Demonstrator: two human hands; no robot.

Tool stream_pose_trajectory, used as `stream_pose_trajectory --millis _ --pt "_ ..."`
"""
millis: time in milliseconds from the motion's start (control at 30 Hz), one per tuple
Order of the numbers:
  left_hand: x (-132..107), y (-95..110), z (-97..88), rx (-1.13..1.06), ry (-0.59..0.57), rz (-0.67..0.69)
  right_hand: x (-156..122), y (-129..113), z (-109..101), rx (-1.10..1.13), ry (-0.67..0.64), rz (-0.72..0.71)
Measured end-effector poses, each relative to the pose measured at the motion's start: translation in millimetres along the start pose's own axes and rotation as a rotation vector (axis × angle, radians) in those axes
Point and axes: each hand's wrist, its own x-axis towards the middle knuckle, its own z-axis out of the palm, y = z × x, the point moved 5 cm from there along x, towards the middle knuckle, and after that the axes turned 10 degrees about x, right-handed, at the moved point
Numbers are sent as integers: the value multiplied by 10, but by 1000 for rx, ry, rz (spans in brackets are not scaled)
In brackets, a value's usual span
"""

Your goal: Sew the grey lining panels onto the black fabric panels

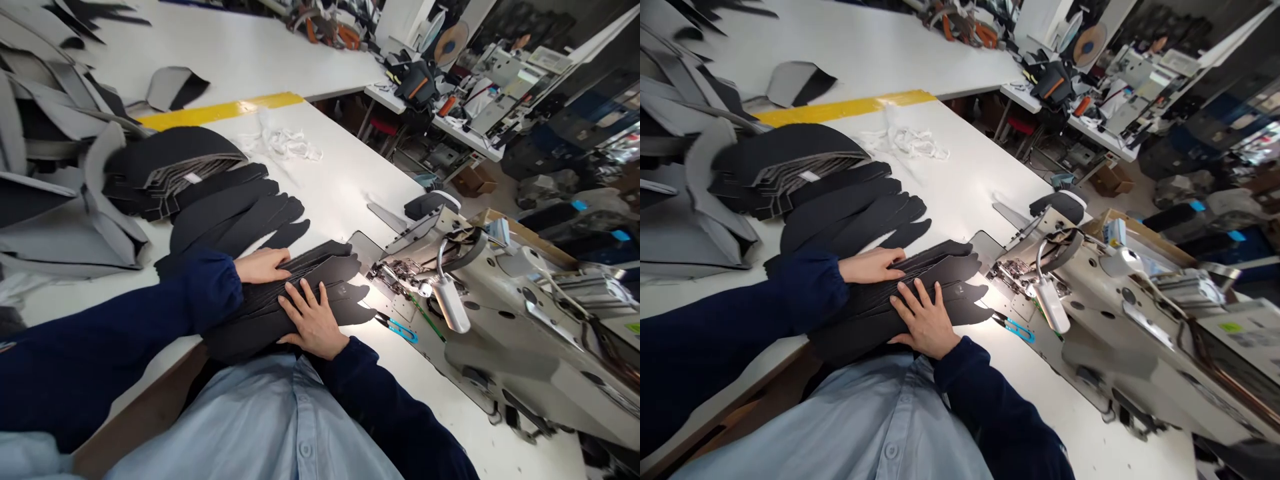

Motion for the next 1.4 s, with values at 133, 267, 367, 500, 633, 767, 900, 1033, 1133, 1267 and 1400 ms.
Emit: stream_pose_trajectory --millis 133,267,367,500,633,767,900,1033,1133,1267,1400 --pt "-174 7 -102 -1 93 35 228 39 21 -28 36 -89" --pt "-332 -349 -267 -37 227 -70 691 127 -21 -89 24 -210" --pt "-374 -757 -359 -58 291 -197 1072 201 -122 -134 23 -218" --pt "-436 -968 -214 55 304 -275 1175 183 -165 -138 105 -90" --pt "-482 -706 198 166 271 -251 888 120 52 -71 97 52" --pt "-441 -520 349 215 308 -153 693 156 101 1 102 42" --pt "-437 -511 318 226 292 -51 588 209 23 81 91 -50" --pt "-519 -266 445 215 362 -1 452 201 93 28 122 -108" --pt "-512 16 583 154 374 67 478 290 157 -37 196 -139" --pt "-546 4 496 101 381 -2 789 458 158 -45 218 -238" --pt "-1241 -424 283 51 579 -217 839 439 2 -36 337 -200"
